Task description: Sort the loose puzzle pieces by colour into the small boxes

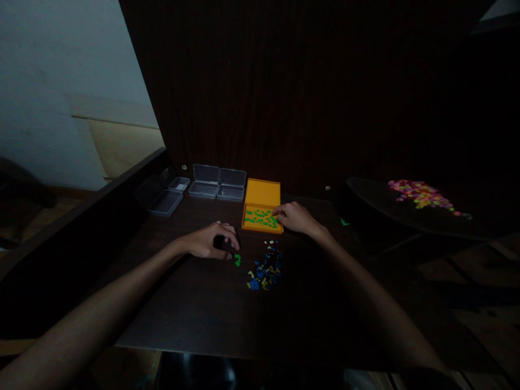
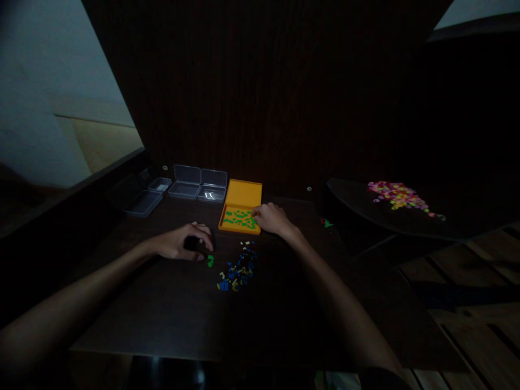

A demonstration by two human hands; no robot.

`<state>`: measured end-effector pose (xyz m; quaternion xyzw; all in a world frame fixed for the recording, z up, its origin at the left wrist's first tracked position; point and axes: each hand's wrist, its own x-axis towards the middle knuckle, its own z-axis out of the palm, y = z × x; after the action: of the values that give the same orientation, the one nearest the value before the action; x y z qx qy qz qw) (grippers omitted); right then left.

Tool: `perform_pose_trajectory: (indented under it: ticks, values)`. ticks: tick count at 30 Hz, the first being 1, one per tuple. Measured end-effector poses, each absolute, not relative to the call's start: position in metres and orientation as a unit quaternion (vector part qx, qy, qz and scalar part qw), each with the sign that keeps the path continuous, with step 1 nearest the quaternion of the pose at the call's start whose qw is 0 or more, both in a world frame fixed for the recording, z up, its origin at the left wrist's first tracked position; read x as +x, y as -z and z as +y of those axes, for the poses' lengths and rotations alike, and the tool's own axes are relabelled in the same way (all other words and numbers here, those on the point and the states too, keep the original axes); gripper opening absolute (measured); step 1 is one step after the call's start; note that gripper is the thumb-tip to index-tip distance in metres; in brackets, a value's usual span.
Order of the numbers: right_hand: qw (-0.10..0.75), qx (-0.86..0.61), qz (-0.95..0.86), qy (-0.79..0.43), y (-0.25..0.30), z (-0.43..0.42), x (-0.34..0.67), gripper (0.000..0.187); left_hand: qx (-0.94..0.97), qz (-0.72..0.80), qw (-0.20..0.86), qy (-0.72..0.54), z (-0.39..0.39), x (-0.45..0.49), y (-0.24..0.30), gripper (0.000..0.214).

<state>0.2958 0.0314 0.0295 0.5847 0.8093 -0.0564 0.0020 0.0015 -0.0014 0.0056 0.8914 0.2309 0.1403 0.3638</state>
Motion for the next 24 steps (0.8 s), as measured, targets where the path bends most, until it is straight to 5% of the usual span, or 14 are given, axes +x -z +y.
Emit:
perform_pose_trajectory:
  ticks: [24]
  values:
    - [0.0,0.586,0.808,0.056,-0.0336,0.029,0.2949,0.039,0.892,0.222,0.365,-0.148,-0.0017,0.002,-0.0057,0.02]
